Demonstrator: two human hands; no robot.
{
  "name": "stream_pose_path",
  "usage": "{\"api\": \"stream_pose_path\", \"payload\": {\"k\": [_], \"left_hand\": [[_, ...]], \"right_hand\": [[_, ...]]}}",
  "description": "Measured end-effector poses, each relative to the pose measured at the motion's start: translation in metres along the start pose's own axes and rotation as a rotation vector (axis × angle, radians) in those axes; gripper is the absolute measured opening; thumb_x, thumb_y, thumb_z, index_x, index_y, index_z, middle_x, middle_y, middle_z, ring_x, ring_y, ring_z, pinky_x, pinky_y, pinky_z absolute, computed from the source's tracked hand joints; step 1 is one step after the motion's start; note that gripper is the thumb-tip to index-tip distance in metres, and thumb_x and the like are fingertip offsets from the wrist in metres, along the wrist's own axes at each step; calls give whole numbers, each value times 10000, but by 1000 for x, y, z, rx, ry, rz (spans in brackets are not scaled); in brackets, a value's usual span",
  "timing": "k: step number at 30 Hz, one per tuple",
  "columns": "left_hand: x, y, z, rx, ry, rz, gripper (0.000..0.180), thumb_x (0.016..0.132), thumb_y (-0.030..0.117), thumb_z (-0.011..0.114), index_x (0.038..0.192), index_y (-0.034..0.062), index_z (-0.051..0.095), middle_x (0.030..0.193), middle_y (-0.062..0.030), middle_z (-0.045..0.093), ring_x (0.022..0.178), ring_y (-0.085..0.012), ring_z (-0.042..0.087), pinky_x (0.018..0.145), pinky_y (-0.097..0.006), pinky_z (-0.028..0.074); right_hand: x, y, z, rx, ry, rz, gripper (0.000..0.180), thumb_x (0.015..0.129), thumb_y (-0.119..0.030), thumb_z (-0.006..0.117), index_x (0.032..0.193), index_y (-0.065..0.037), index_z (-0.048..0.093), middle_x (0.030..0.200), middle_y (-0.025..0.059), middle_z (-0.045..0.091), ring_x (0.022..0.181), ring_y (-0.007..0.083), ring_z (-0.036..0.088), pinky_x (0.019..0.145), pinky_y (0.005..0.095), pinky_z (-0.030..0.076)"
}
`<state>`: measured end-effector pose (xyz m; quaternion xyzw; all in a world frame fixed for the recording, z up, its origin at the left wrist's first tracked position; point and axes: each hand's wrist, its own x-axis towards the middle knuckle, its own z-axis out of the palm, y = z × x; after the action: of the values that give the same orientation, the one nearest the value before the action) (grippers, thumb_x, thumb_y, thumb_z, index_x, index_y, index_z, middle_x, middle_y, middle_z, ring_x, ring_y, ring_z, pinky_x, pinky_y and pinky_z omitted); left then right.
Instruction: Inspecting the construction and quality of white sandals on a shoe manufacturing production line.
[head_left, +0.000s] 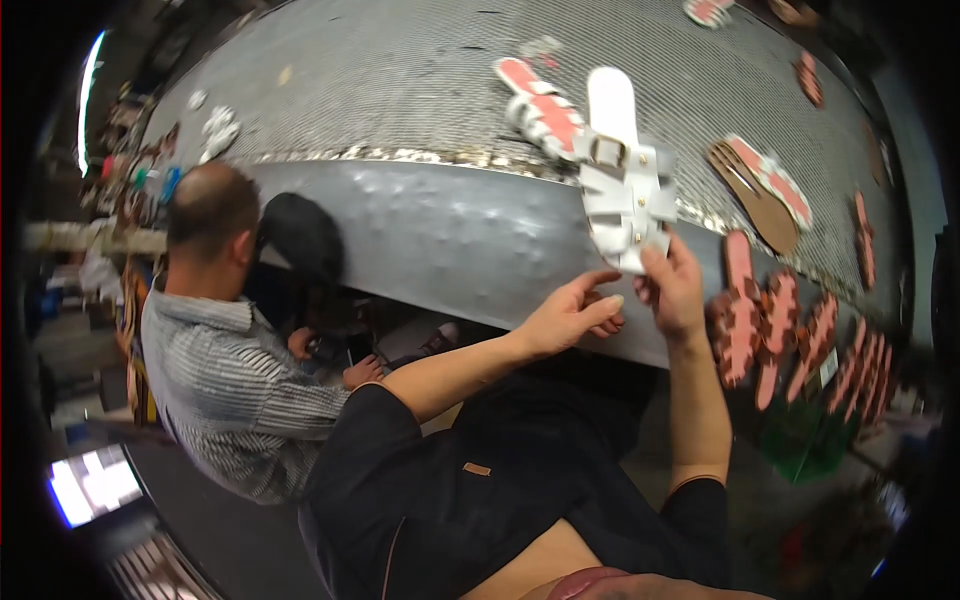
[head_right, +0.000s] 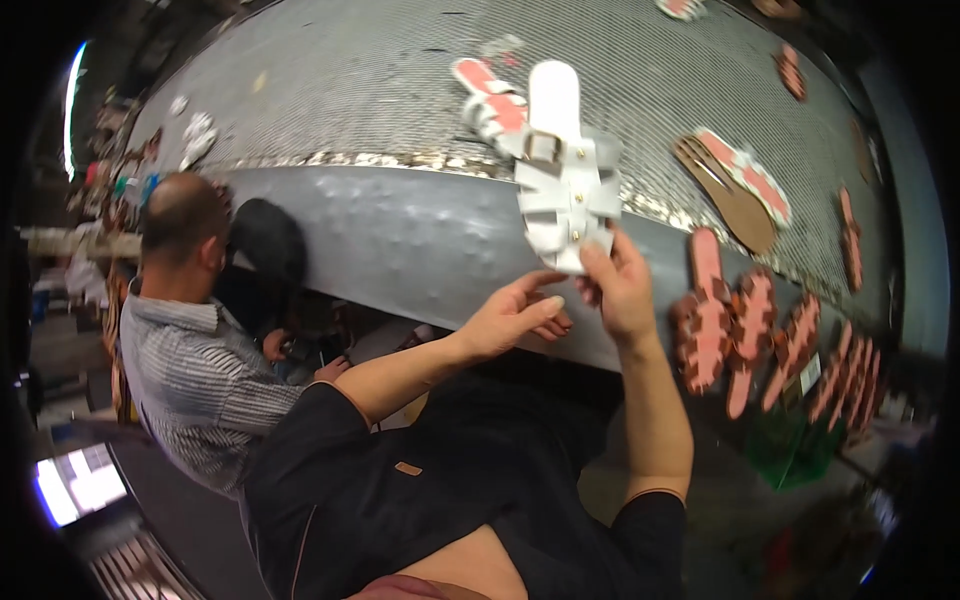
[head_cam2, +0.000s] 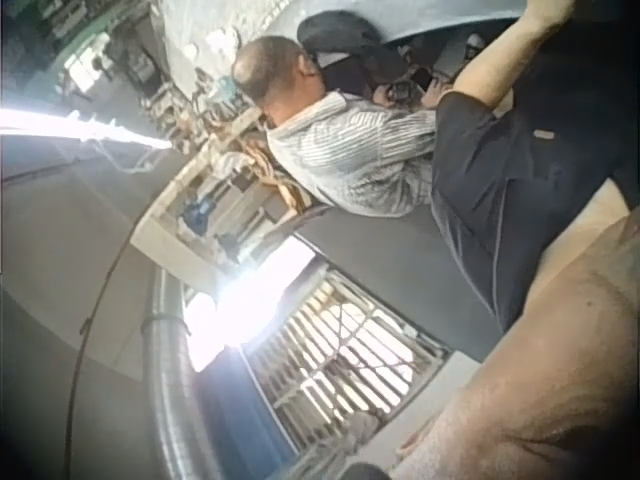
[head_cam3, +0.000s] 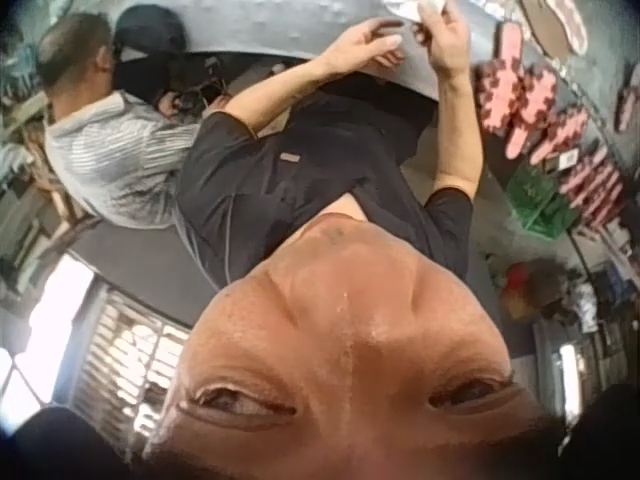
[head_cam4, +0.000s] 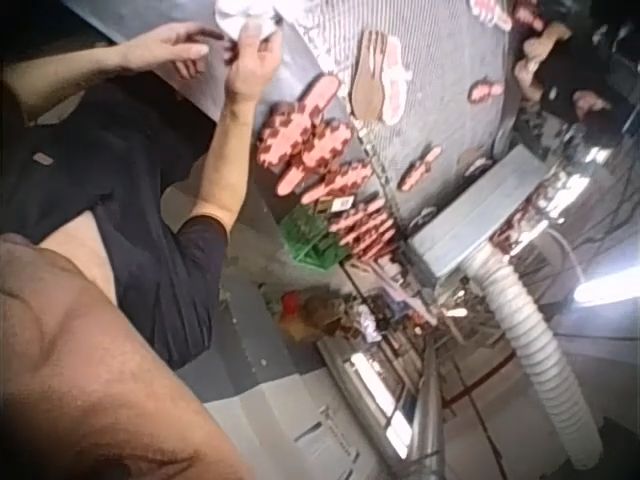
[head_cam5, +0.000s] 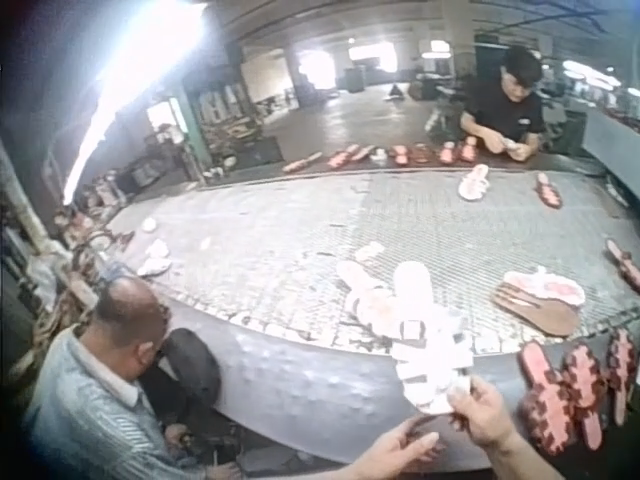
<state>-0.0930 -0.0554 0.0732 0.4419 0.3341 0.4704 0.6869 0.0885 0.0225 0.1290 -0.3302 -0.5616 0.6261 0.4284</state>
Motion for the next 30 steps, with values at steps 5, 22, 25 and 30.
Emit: {"api": "stream_pose_path", "payload": {"k": [5,22,25,30], "left_hand": [[14,-3,-26,508,241,66,398,1014,247,657,1291,-38,645,1152,-114,729,1049,-157,676,911,-315,533],[221,64,-122,1567,1139,12,1230,730,706,782,1639,124,193,1489,-377,336,1247,-490,521,1013,-580,442],[212,42,-138,1501,1286,212,1139,740,549,842,1598,72,264,1433,-360,384,1198,-476,544,988,-553,472],[142,48,-139,1171,1226,447,1058,763,402,850,1545,-56,303,1423,-337,420,1199,-469,545,1049,-507,462]], "right_hand": [[154,-33,114,26,-371,10,535,1048,-325,590,1449,20,509,867,30,648,630,93,566,511,263,433],[223,14,-195,-1940,585,-176,776,808,-123,688,1527,-108,396,1424,216,546,1275,455,549,1036,525,502],[205,24,-199,-2008,526,-161,671,871,-80,630,1511,-92,427,1353,181,598,1231,429,581,975,550,507],[142,7,-140,-1936,426,-612,634,832,2,617,1449,-39,478,1200,178,628,1153,377,595,927,496,500]]}}
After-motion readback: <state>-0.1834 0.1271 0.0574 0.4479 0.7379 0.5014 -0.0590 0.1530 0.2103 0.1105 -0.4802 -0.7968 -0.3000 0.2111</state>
